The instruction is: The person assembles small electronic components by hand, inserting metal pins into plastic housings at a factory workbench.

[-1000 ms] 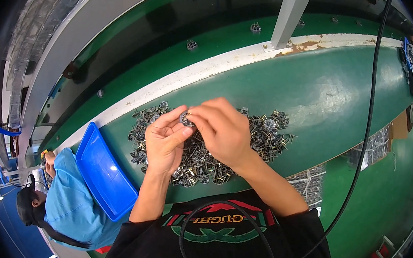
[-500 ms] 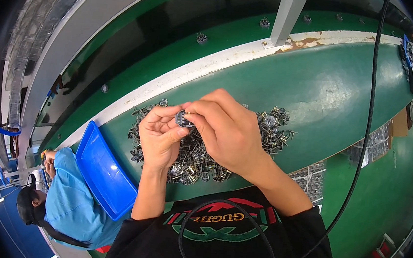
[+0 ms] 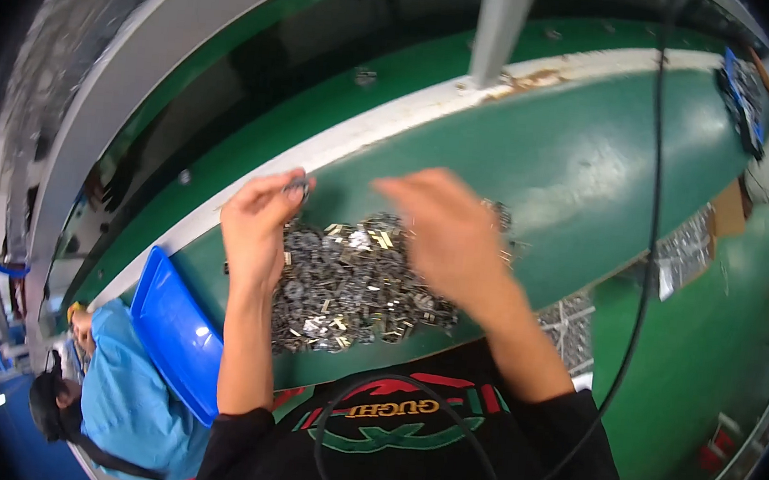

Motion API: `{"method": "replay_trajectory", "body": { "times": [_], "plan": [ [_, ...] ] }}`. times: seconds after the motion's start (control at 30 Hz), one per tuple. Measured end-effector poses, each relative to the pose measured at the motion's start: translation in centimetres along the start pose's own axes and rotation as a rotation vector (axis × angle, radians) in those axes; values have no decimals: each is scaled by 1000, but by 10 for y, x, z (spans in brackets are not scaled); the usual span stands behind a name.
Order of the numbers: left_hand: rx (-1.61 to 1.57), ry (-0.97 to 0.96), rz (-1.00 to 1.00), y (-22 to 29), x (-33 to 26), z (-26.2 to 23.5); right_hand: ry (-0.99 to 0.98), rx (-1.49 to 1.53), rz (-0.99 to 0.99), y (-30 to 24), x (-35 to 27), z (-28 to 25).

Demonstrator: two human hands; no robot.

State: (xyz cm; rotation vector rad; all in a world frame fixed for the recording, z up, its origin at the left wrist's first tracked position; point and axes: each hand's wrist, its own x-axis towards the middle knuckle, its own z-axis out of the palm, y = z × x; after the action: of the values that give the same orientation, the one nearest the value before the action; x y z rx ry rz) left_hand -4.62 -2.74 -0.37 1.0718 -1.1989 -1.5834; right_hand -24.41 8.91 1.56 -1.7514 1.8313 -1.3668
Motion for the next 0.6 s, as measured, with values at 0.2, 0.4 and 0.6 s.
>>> {"method": "replay_trajectory", "body": {
  "times": [0.2, 0.4, 0.6],
  "plan": [
    [661, 192, 143, -19, 106, -66, -266, -401, 402, 55, -40, -90],
    [799, 222, 166, -31, 136, -99, -248, -39, 430, 76, -74, -92],
    [1337, 522, 460, -23, 128, -149, -247, -33, 337, 77, -83, -90]
  ]
}}
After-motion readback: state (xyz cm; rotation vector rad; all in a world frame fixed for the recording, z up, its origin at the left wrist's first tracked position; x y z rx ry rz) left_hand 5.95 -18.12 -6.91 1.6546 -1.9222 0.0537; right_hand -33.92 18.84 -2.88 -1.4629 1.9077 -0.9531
